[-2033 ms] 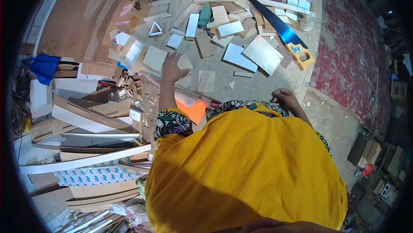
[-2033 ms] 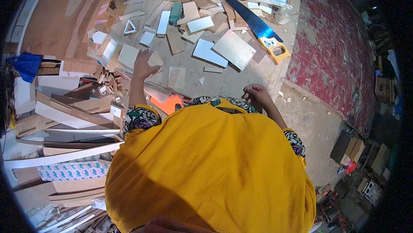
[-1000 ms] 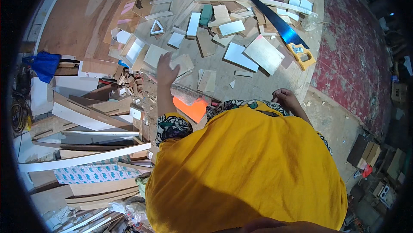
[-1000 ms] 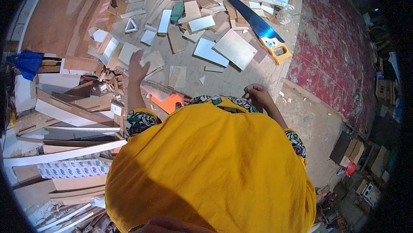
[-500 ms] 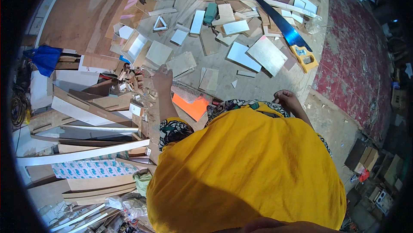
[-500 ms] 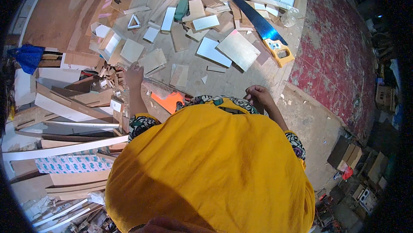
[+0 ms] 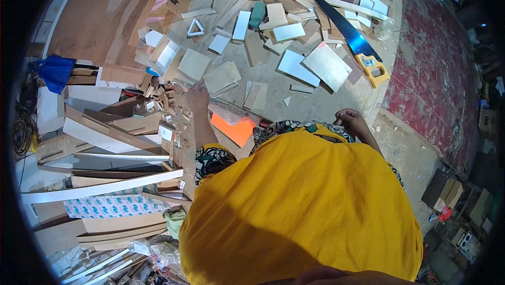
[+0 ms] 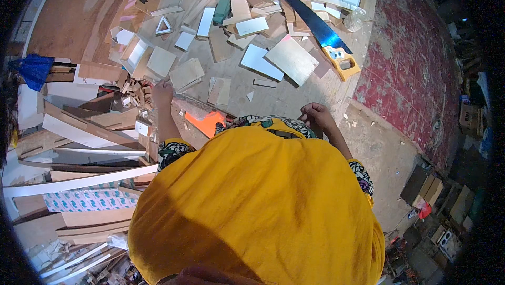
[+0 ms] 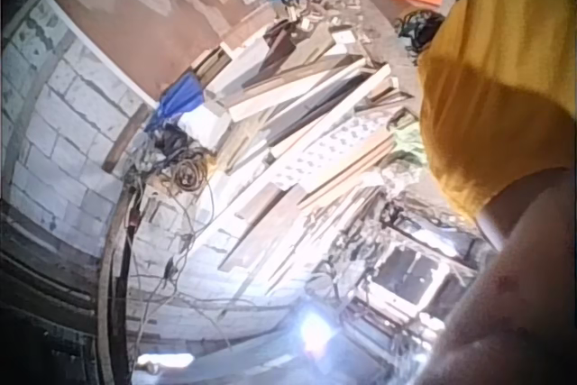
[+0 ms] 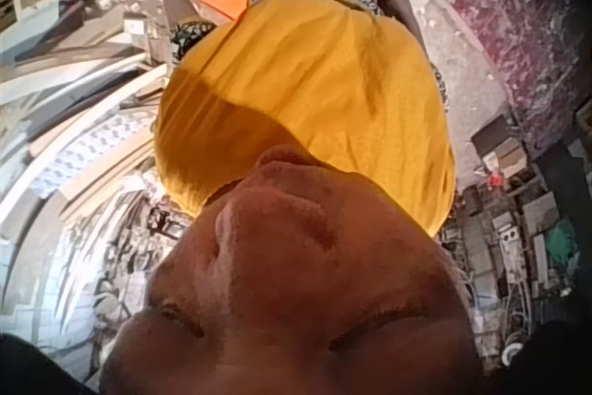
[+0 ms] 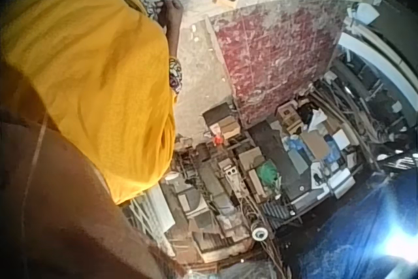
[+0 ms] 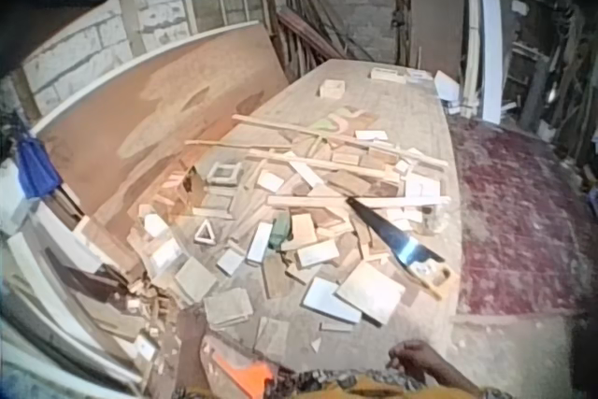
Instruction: Manually saw a small piece of wood and then assemble a small wooden box structure.
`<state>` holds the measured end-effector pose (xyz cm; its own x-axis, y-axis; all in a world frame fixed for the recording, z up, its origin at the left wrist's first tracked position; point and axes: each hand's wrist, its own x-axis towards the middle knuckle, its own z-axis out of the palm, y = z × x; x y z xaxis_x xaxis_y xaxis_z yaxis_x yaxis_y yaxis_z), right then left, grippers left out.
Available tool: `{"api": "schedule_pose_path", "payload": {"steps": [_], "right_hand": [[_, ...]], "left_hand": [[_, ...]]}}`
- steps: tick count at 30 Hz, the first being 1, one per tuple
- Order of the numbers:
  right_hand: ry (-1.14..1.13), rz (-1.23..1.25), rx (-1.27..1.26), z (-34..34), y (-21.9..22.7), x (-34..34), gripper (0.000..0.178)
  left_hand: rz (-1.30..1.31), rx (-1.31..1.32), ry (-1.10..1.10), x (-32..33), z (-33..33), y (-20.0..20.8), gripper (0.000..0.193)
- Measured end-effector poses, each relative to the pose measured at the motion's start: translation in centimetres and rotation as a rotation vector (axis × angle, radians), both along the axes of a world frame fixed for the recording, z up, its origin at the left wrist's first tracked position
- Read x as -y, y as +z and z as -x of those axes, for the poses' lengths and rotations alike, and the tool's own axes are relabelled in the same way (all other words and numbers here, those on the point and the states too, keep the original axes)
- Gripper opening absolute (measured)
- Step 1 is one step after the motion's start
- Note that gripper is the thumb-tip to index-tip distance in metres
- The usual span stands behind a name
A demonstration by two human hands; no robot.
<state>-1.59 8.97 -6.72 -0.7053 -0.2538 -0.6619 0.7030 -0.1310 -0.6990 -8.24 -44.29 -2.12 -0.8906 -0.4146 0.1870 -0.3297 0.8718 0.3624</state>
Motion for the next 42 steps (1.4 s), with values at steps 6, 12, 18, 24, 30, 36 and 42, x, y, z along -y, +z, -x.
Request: {"api": "schedule_pose_path", "payload": {"steps": [6,12,18,24,30,36,42], "right_hand": [[0.001,-0.010,0.001,-0.1,0.0,-0.1,0.013],[-0.007,-0.004,0.033,0.1,0.2,0.2,0.014],[0.004,-0.032,0.014,0.1,0.7,0.3,0.014],[0.005,-0.004,0.006,0.0,-0.1,0.0,0.014],[-0.025,0.020,0.031,0.0,0.0,0.1,0.014],[-0.017,0.008,0.028,0.0,0.3,0.2,0.013],[-0.002,-0.009,0.036,0.1,0.8,0.2,0.013]], "left_hand": [[-0.110,0.003,0.056,-0.8,-0.1,0.8,0.032],[-0.157,0.074,0.070,-0.7,-0.3,0.7,0.033],[-0.135,0.044,0.019,-0.8,-0.4,1.2,0.033],[0.008,0.023,0.012,-1.5,0.3,1.2,0.034],[0.049,-0.097,-0.391,-4.3,1.3,1.1,0.044],[0.091,0.106,-0.455,-7.1,2.7,2.6,0.066],[0.081,0.146,-0.449,-7.1,3.4,2.2,0.078]]}}
